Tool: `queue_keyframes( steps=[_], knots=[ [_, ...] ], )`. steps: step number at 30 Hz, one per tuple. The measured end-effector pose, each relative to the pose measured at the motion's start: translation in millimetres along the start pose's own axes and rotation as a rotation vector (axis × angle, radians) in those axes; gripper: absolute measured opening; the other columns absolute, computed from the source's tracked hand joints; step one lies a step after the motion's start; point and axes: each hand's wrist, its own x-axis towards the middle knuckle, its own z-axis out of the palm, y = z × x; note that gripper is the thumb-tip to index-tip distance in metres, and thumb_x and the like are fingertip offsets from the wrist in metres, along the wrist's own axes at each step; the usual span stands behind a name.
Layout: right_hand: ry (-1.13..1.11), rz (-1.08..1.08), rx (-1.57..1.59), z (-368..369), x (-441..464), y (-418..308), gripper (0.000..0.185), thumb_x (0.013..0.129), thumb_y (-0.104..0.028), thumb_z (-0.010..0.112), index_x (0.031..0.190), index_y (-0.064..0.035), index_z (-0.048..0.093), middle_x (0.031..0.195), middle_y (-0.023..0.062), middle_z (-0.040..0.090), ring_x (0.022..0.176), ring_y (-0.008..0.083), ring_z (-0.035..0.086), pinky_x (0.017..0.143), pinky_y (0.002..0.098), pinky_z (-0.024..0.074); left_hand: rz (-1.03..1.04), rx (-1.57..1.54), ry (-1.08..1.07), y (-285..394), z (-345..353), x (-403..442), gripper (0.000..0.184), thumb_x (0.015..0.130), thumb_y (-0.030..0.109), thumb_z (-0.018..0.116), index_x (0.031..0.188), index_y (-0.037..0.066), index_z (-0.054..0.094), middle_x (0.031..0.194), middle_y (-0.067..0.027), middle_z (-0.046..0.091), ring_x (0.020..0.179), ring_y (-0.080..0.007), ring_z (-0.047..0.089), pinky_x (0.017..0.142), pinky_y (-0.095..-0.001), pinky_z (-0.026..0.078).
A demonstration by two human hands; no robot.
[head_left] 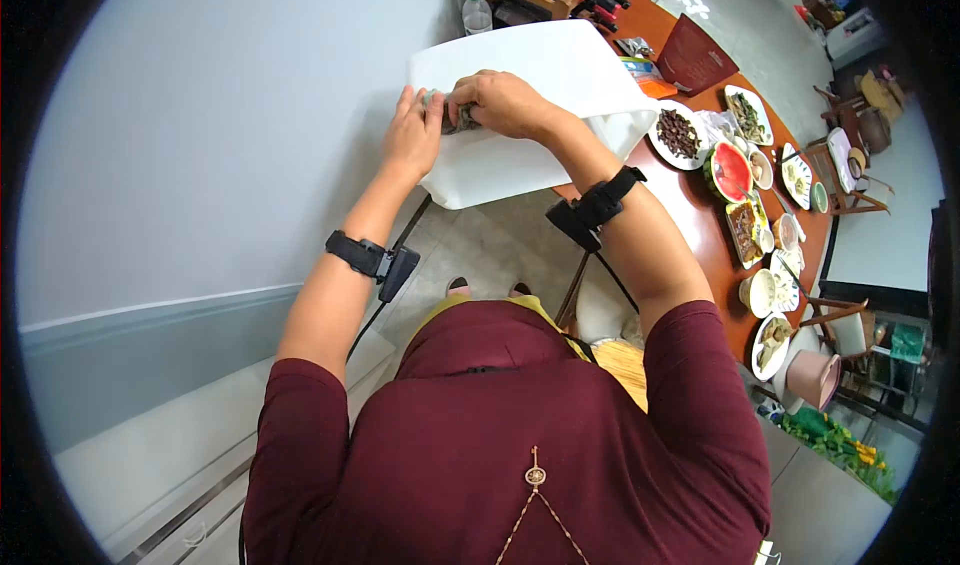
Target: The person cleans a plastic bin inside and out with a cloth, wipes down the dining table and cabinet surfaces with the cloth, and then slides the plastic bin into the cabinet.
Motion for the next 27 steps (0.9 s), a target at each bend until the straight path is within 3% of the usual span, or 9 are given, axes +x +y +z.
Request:
queue_keyframes(
  steps=[4,7,9,15,17,19,21,22,27],
  knots=[
    [-0.026,-0.031,0.057,-17.3,-15.6,11.7,0.022,0.068,0.001,0.050,0.080,-0.0068,0.067,0.089,0.0083,0.065,0.091,0.0307,0.059,0.084,0.0388,0.0459,-0.042,-0.005,0.017,9.7,-7.3,-15.2,0.080,0.095,0.064,0.020,0.138,0.002,0.044,0.150,-0.0201,0.030,0.134,-0.0341,0.037,0.107,-0.0433,0.034],
    [-0.047,0.030,0.086,-45.6,-35.6,32.2,0.022,0.067,0.001,0.050,0.081,-0.0042,0.066,0.087,0.0091,0.064,0.086,0.0294,0.059,0.081,0.0366,0.0458,-0.064,-0.060,0.005,7.0,-8.7,-15.3,0.079,0.095,0.064,0.022,0.138,0.002,0.045,0.151,-0.0194,0.028,0.138,-0.0332,0.031,0.111,-0.0407,0.027],
    [-0.015,0.107,0.012,-64.5,-52.4,48.1,0.023,0.069,0.001,0.048,0.082,-0.0044,0.066,0.087,0.0097,0.064,0.085,0.0279,0.060,0.081,0.0351,0.0458,-0.043,0.023,-0.003,1.0,-7.3,-12.5,0.079,0.094,0.065,0.021,0.141,0.004,0.040,0.151,-0.0183,0.028,0.133,-0.0353,0.039,0.106,-0.0444,0.036],
    [0.072,0.450,-0.078,-94.0,-90.2,81.4,0.023,0.073,-0.002,0.046,0.086,-0.0053,0.066,0.094,0.0115,0.064,0.088,0.0271,0.062,0.080,0.0353,0.0470,-0.042,0.003,-0.031,12.6,-15.2,-17.9,0.078,0.095,0.064,0.021,0.141,0.005,0.040,0.152,-0.0168,0.026,0.133,-0.0340,0.038,0.106,-0.0438,0.036],
    [0.142,0.395,-0.307,-91.8,-91.6,83.0,0.023,0.075,-0.009,0.053,0.088,-0.0143,0.071,0.086,0.0144,0.068,0.081,0.0330,0.065,0.076,0.0423,0.0509,-0.037,0.010,-0.027,9.0,-11.3,-14.5,0.078,0.095,0.064,0.021,0.141,0.005,0.040,0.152,-0.0169,0.027,0.133,-0.0338,0.039,0.106,-0.0437,0.036],
    [0.178,0.422,-0.366,-81.9,-84.4,62.7,0.021,0.075,-0.009,0.053,0.086,-0.0148,0.071,0.086,0.0121,0.068,0.084,0.0327,0.065,0.078,0.0425,0.0511,-0.029,0.018,-0.028,7.3,-6.4,-11.3,0.078,0.095,0.064,0.021,0.141,0.005,0.040,0.152,-0.0169,0.027,0.133,-0.0336,0.039,0.105,-0.0436,0.036],
    [0.352,0.123,-0.347,-65.5,-74.1,46.5,0.020,0.074,-0.006,0.053,0.081,-0.0147,0.070,0.085,0.0088,0.066,0.088,0.0313,0.063,0.079,0.0414,0.0504,-0.043,0.020,-0.020,4.3,-4.6,-8.2,0.078,0.094,0.065,0.022,0.141,0.006,0.041,0.152,-0.0163,0.028,0.132,-0.0336,0.040,0.105,-0.0433,0.036],
    [0.333,0.056,-0.361,-57.8,-68.5,30.7,0.019,0.075,-0.005,0.053,0.080,-0.0155,0.069,0.086,0.0065,0.065,0.091,0.0295,0.062,0.080,0.0406,0.0496,-0.044,0.022,-0.027,3.9,-4.2,-8.8,0.078,0.094,0.065,0.022,0.141,0.006,0.041,0.152,-0.0163,0.028,0.132,-0.0336,0.040,0.105,-0.0433,0.036],
    [0.344,-0.113,-0.403,-24.4,-69.3,-26.5,0.019,0.068,0.000,0.057,0.078,-0.0150,0.064,0.091,0.0007,0.062,0.104,0.0231,0.057,0.085,0.0381,0.0453,-0.052,0.046,-0.018,8.3,-7.4,-9.6,0.076,0.094,0.065,0.023,0.140,0.007,0.042,0.151,-0.0151,0.029,0.131,-0.0337,0.041,0.105,-0.0438,0.037]
  ],
)
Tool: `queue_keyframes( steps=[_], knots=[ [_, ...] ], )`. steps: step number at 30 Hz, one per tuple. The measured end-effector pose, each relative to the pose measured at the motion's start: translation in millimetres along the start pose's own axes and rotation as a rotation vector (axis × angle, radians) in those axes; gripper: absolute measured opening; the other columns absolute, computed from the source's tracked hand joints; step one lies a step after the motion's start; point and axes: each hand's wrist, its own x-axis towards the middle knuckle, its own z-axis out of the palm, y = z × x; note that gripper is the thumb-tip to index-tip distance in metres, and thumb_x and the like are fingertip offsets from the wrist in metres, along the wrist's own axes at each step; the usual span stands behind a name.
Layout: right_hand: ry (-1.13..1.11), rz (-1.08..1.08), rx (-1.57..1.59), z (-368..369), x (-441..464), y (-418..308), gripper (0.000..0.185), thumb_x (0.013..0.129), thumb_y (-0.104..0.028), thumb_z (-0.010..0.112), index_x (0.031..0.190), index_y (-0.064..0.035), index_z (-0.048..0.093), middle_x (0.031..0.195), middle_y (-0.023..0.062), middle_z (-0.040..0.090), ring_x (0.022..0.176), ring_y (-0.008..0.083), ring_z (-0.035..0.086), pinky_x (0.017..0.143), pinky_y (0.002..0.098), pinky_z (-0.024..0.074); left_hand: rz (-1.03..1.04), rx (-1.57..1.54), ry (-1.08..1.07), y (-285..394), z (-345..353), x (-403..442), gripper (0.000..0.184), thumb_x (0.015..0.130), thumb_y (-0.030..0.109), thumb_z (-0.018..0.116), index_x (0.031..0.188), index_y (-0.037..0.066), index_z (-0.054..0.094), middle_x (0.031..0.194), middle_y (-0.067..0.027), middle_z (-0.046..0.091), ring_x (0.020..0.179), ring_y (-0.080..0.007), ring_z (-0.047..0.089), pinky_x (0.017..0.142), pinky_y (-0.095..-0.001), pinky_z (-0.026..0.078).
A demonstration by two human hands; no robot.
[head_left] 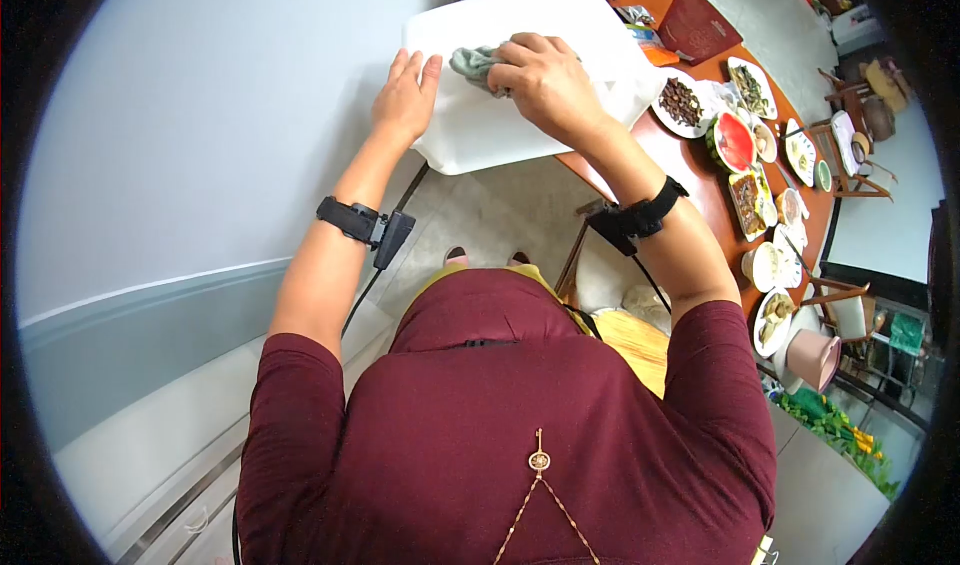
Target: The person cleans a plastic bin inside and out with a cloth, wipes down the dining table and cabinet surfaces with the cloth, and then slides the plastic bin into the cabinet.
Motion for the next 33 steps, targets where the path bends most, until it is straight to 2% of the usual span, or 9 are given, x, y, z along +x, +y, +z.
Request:
queue_keyframes(
  steps=[2,7,9,12,17,20,25,28,33],
  knots=[
    [0.033,0.010,-0.027,2.4,-9.1,12.0,0.014,0.076,-0.010,0.056,0.081,-0.0181,0.066,0.092,-0.0006,0.063,0.100,0.0229,0.058,0.082,0.0387,0.0467,0.009,0.007,-0.001,-1.3,0.7,0.1,0.076,0.094,0.065,0.024,0.140,0.007,0.042,0.151,-0.0152,0.029,0.131,-0.0340,0.041,0.104,-0.0439,0.037],
    [0.162,0.072,-0.255,-24.0,-34.8,50.0,0.012,0.073,-0.009,0.059,0.080,-0.0165,0.065,0.093,0.0006,0.064,0.100,0.0245,0.058,0.081,0.0397,0.0457,0.019,0.001,0.013,-3.1,2.1,-1.2,0.076,0.094,0.065,0.025,0.141,0.008,0.042,0.151,-0.0154,0.030,0.130,-0.0348,0.042,0.105,-0.0439,0.037],
    [0.248,0.022,-0.320,-36.9,-45.5,43.6,0.012,0.071,-0.011,0.063,0.081,-0.0173,0.065,0.101,-0.0008,0.064,0.104,0.0235,0.057,0.082,0.0390,0.0453,0.055,-0.039,0.050,-1.8,2.9,-1.0,0.074,0.096,0.061,0.027,0.135,0.002,0.048,0.146,-0.0224,0.035,0.136,-0.0349,0.033,0.110,-0.0404,0.029],
    [0.178,-0.086,-0.169,-36.1,-69.6,13.6,0.012,0.071,-0.012,0.063,0.081,-0.0178,0.064,0.107,0.0000,0.063,0.108,0.0244,0.056,0.086,0.0394,0.0451,0.057,0.043,0.014,-1.7,3.1,4.6,0.080,0.093,0.067,0.026,0.140,0.005,0.042,0.150,-0.0187,0.031,0.133,-0.0356,0.039,0.107,-0.0436,0.035],
    [-0.113,-0.184,-0.022,33.4,-120.0,19.0,0.016,0.073,-0.015,0.062,0.088,-0.0178,0.063,0.114,0.0015,0.060,0.113,0.0264,0.054,0.091,0.0415,0.0439,0.084,0.005,0.013,1.9,3.1,9.1,0.084,0.092,0.068,0.027,0.139,0.000,0.042,0.148,-0.0227,0.031,0.135,-0.0368,0.035,0.109,-0.0430,0.032],
    [-0.233,0.286,0.002,92.5,-152.5,82.1,0.021,0.073,-0.014,0.062,0.093,-0.0183,0.066,0.116,0.0055,0.061,0.116,0.0299,0.052,0.091,0.0459,0.0445,0.093,0.014,0.019,1.2,4.9,9.6,0.085,0.091,0.069,0.028,0.139,-0.001,0.042,0.148,-0.0232,0.031,0.136,-0.0371,0.033,0.110,-0.0429,0.030],
    [-0.410,0.833,-0.041,163.7,-184.5,106.4,0.050,0.076,-0.006,0.058,0.124,-0.0230,0.059,0.135,0.0097,0.050,0.125,0.0321,0.045,0.100,0.0498,0.0395,0.097,-0.004,0.025,6.9,3.6,5.6,0.086,0.091,0.070,0.029,0.139,0.000,0.041,0.149,-0.0222,0.031,0.136,-0.0365,0.033,0.109,-0.0426,0.031],
    [-0.650,0.880,-0.255,180.8,-172.4,77.3,0.055,0.082,-0.014,0.056,0.136,-0.0267,0.048,0.144,0.0089,0.041,0.129,0.0361,0.040,0.102,0.0490,0.0378,0.103,-0.005,0.098,6.5,8.7,7.1,0.079,0.093,0.065,0.032,0.136,0.000,0.047,0.146,-0.0241,0.035,0.136,-0.0359,0.034,0.111,-0.0399,0.027],
    [-0.548,0.560,0.070,233.3,-166.9,38.7,0.056,0.079,-0.007,0.057,0.131,-0.0274,0.053,0.141,0.0061,0.045,0.129,0.0338,0.041,0.101,0.0493,0.0410,0.083,0.029,0.073,8.1,7.6,13.7,0.077,0.093,0.065,0.032,0.135,0.002,0.048,0.147,-0.0200,0.036,0.136,-0.0336,0.035,0.111,-0.0393,0.028]
  ],
)
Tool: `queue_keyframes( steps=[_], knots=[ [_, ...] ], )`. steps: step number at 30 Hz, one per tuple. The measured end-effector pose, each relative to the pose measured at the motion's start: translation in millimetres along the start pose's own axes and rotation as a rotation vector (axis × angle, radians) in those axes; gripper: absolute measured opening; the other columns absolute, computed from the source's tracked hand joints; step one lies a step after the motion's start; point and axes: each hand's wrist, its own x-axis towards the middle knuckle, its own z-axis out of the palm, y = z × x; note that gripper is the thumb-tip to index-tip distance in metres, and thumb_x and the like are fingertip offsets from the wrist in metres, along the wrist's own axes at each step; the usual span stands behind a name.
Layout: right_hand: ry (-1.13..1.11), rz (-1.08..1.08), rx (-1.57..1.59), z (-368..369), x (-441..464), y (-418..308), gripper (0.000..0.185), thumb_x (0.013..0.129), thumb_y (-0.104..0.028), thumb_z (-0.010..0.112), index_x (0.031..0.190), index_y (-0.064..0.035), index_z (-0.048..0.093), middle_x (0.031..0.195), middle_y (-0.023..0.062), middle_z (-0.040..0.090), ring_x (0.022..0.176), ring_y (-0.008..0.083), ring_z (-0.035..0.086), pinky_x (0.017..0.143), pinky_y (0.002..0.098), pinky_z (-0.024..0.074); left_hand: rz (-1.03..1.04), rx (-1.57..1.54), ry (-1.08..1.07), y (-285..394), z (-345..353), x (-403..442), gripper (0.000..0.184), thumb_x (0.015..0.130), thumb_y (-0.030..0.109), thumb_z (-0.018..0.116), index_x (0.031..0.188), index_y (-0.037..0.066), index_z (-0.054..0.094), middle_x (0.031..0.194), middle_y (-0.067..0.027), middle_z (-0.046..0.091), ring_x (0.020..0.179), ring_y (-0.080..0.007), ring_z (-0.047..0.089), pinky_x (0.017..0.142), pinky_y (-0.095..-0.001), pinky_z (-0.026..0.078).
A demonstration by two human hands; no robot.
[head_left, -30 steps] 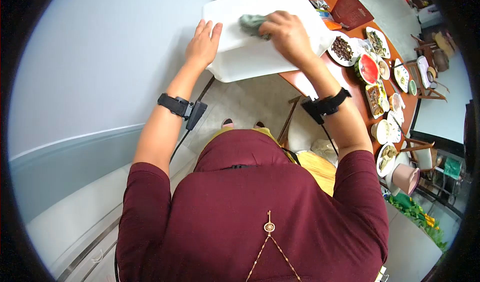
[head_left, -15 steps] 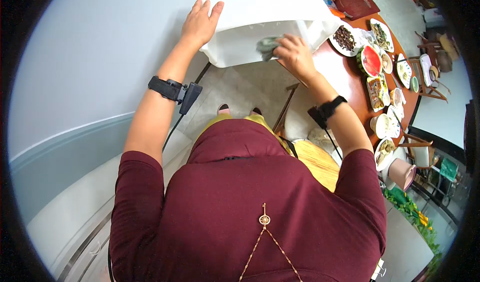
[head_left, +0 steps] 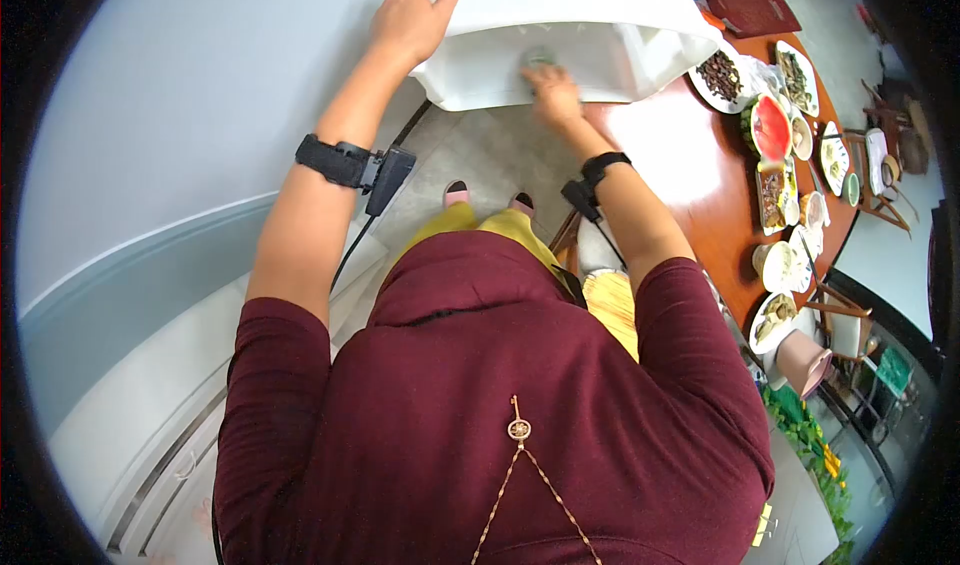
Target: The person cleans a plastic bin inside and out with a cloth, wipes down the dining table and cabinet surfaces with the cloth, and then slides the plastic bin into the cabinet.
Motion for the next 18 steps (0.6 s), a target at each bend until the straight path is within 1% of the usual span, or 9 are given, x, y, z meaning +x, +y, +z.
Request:
queue_keyframes(
  steps=[2,5,9,10,11,13,14,16,18],
  knots=[
    [-0.058,-0.195,-0.017,-9.7,-10.8,-33.7,0.048,0.080,-0.003,0.053,0.121,-0.0255,0.060,0.128,0.0042,0.055,0.122,0.0327,0.048,0.097,0.0436,0.0461,0.002,0.013,0.003,3.0,0.4,-1.8,0.076,0.093,0.064,0.032,0.135,0.003,0.049,0.146,-0.0197,0.037,0.135,-0.0333,0.035,0.111,-0.0391,0.028],
    [0.008,-0.297,0.197,-4.9,-26.2,-55.5,0.043,0.073,-0.002,0.059,0.110,-0.0240,0.067,0.119,0.0021,0.060,0.113,0.0309,0.053,0.095,0.0400,0.0477,-0.001,0.021,-0.016,-0.6,-1.6,-2.0,0.079,0.092,0.067,0.031,0.137,0.005,0.047,0.147,-0.0203,0.035,0.135,-0.0345,0.035,0.110,-0.0415,0.030],
    [0.025,-0.200,0.223,-30.8,-44.9,-35.3,0.041,0.068,-0.001,0.062,0.103,-0.0213,0.069,0.115,0.0039,0.062,0.110,0.0302,0.054,0.093,0.0394,0.0478,-0.003,0.023,-0.001,-5.6,-2.0,-1.8,0.080,0.089,0.072,0.032,0.137,0.010,0.049,0.149,-0.0194,0.033,0.134,-0.0358,0.036,0.108,-0.0453,0.031],
    [0.122,-0.175,0.255,-37.6,-53.8,-21.7,0.040,0.066,-0.001,0.063,0.101,-0.0200,0.069,0.113,0.0052,0.063,0.109,0.0303,0.054,0.093,0.0398,0.0476,0.093,0.025,0.040,-8.5,-2.1,2.0,0.069,0.089,0.064,0.045,0.134,0.013,0.053,0.147,-0.0163,0.037,0.133,-0.0353,0.037,0.108,-0.0438,0.032],
    [0.219,-0.152,0.286,-45.0,-64.1,-8.2,0.039,0.065,0.000,0.063,0.099,-0.0186,0.069,0.111,0.0065,0.063,0.109,0.0305,0.054,0.092,0.0403,0.0474,0.098,0.017,0.038,-10.6,-0.4,3.3,0.069,0.089,0.064,0.045,0.134,0.013,0.053,0.147,-0.0163,0.037,0.133,-0.0353,0.037,0.108,-0.0438,0.032],
    [0.309,-0.088,0.281,-61.1,-92.4,17.8,0.036,0.065,0.002,0.060,0.095,-0.0154,0.069,0.110,0.0093,0.063,0.108,0.0327,0.054,0.093,0.0406,0.0462,0.546,-0.049,0.212,2.5,-12.6,-2.1,0.051,0.091,0.044,0.054,0.131,0.012,0.055,0.143,-0.0147,0.044,0.135,-0.0330,0.036,0.109,-0.0397,0.032],
    [0.303,-0.007,0.282,-69.6,-109.2,28.7,0.035,0.065,0.003,0.059,0.095,-0.0140,0.067,0.110,0.0102,0.062,0.108,0.0334,0.053,0.094,0.0408,0.0451,0.552,-0.058,0.212,9.3,-17.7,-7.0,0.051,0.091,0.044,0.054,0.131,0.012,0.055,0.143,-0.0147,0.044,0.135,-0.0330,0.036,0.109,-0.0397,0.032],
    [0.369,0.078,0.208,-78.0,-151.2,78.8,0.039,0.062,0.004,0.060,0.097,-0.0136,0.065,0.109,0.0116,0.060,0.108,0.0361,0.051,0.095,0.0428,0.0437,0.731,-0.020,0.060,24.8,-20.8,-11.4,0.048,0.080,0.024,0.071,0.126,0.019,0.059,0.139,-0.0090,0.048,0.128,-0.0333,0.044,0.105,-0.0417,0.038],
    [0.470,0.247,0.170,-87.8,-173.7,103.4,0.041,0.061,0.004,0.061,0.098,-0.0127,0.065,0.109,0.0140,0.059,0.109,0.0375,0.050,0.094,0.0451,0.0424,0.685,0.041,0.062,13.6,-16.3,-10.8,0.051,0.078,0.018,0.071,0.127,0.020,0.059,0.138,-0.0063,0.050,0.129,-0.0309,0.044,0.104,-0.0411,0.039]
  ],
)
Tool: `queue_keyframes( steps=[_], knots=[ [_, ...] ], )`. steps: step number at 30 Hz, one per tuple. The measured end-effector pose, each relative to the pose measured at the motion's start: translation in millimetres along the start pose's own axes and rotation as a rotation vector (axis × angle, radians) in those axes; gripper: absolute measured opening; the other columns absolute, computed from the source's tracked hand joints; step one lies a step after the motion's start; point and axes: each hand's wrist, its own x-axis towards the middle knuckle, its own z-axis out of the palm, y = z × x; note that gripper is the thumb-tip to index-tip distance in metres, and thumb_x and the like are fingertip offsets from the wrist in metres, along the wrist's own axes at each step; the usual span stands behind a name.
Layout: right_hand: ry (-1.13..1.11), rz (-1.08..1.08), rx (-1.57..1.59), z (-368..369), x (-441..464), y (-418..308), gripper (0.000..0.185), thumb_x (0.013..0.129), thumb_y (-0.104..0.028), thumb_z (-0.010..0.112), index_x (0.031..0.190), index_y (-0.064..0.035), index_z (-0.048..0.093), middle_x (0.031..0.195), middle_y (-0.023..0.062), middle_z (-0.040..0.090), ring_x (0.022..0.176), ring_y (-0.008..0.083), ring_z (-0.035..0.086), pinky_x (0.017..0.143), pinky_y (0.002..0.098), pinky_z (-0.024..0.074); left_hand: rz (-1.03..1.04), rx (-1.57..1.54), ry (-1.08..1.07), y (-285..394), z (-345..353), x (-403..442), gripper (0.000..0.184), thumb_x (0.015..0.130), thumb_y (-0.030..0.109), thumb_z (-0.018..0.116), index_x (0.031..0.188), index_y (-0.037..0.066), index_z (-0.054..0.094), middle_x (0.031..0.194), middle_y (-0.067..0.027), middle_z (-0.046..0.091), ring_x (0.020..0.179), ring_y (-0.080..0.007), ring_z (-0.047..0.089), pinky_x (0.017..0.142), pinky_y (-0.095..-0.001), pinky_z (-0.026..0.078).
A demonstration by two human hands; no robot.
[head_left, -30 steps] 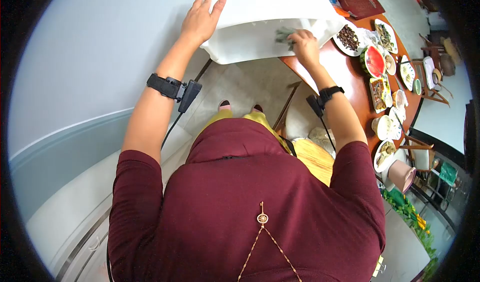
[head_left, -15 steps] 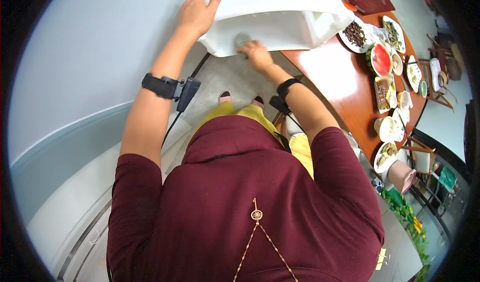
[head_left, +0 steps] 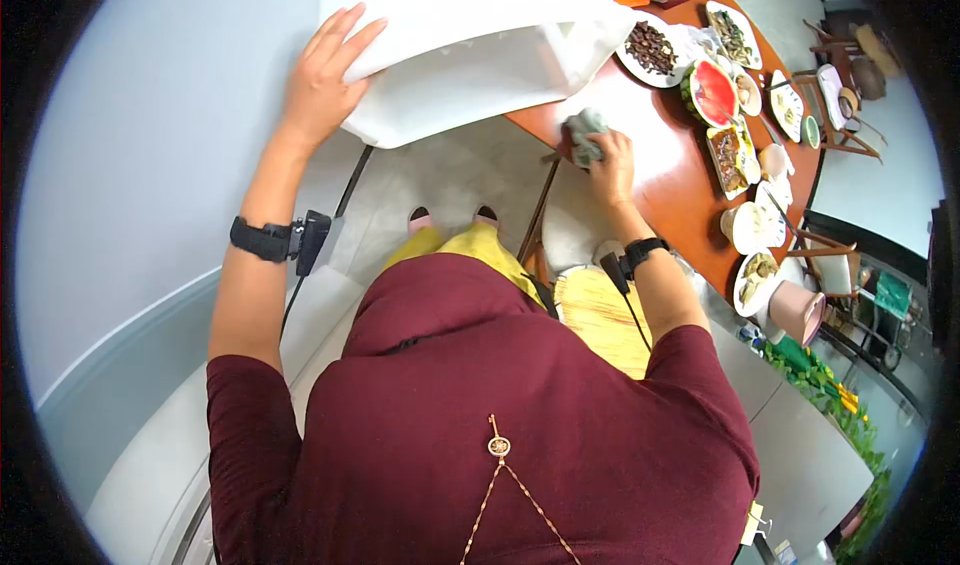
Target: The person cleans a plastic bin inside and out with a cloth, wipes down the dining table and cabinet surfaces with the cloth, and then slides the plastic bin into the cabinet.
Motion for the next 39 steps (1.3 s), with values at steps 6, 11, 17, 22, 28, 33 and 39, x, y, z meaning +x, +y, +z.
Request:
queue_keyframes(
  steps=[6,11,17,22,28,33,39],
  knots=[
    [0.089,0.642,-0.296,25.2,-8.3,61.0,0.050,0.070,-0.008,0.066,0.118,-0.0159,0.058,0.126,0.0163,0.051,0.116,0.0376,0.046,0.100,0.0454,0.0408,-0.069,0.124,-0.069,4.0,-6.1,-5.3,0.055,0.072,0.002,0.066,0.123,0.023,0.061,0.134,0.0007,0.055,0.127,-0.0276,0.048,0.102,-0.0402,0.042],
    [-0.052,0.466,-0.259,73.4,9.0,21.8,0.054,0.068,-0.009,0.068,0.121,-0.0166,0.058,0.131,0.0176,0.047,0.118,0.0386,0.045,0.103,0.0456,0.0386,-0.089,0.163,-0.023,9.6,-41.4,-21.8,0.053,0.072,0.000,0.064,0.121,0.020,0.062,0.129,0.0024,0.059,0.125,-0.0270,0.049,0.100,-0.0404,0.042],
    [-0.123,0.060,-0.182,112.0,27.8,-31.0,0.039,0.073,-0.001,0.059,0.109,-0.0155,0.064,0.126,0.0123,0.054,0.118,0.0373,0.047,0.098,0.0455,0.0421,-0.341,0.141,-0.023,11.1,-94.2,-65.7,0.037,0.086,0.006,0.062,0.121,0.014,0.064,0.123,-0.0081,0.063,0.119,-0.0256,0.056,0.098,-0.0354,0.045],
    [-0.027,0.114,0.132,93.3,53.6,-24.4,0.040,0.070,0.002,0.060,0.106,-0.0125,0.064,0.115,0.0147,0.057,0.110,0.0372,0.050,0.097,0.0434,0.0411,-0.720,-0.003,0.004,21.4,-127.2,-102.6,0.031,0.088,0.007,0.062,0.119,0.007,0.064,0.118,-0.0094,0.066,0.110,-0.0198,0.062,0.090,-0.0295,0.048],
    [0.285,0.303,0.041,73.8,115.2,17.0,0.042,0.069,0.001,0.059,0.110,-0.0101,0.064,0.115,0.0184,0.055,0.106,0.0395,0.049,0.096,0.0450,0.0392,-0.829,-0.008,-0.040,16.5,-149.4,-139.1,0.031,0.090,0.008,0.061,0.121,0.005,0.063,0.121,-0.0080,0.065,0.106,-0.0168,0.062,0.089,-0.0285,0.048],
    [0.257,0.350,-0.079,87.0,158.7,36.4,0.044,0.073,-0.005,0.060,0.117,-0.0115,0.061,0.127,0.0218,0.050,0.109,0.0396,0.048,0.099,0.0444,0.0380,-0.905,-0.063,-0.087,7.7,-140.7,-158.7,0.031,0.089,0.007,0.062,0.120,0.004,0.063,0.120,-0.0076,0.065,0.101,-0.0126,0.061,0.083,-0.0266,0.050],
    [0.010,0.356,-0.334,118.2,178.2,57.7,0.057,0.083,-0.028,0.059,0.138,-0.0185,0.045,0.139,0.0222,0.040,0.121,0.0435,0.043,0.103,0.0463,0.0362,-0.947,-0.044,-0.148,-4.8,-114.2,-183.1,0.031,0.089,0.011,0.064,0.119,0.006,0.063,0.111,-0.0078,0.068,0.075,-0.0076,0.055,0.065,-0.0239,0.047]
  ],
)
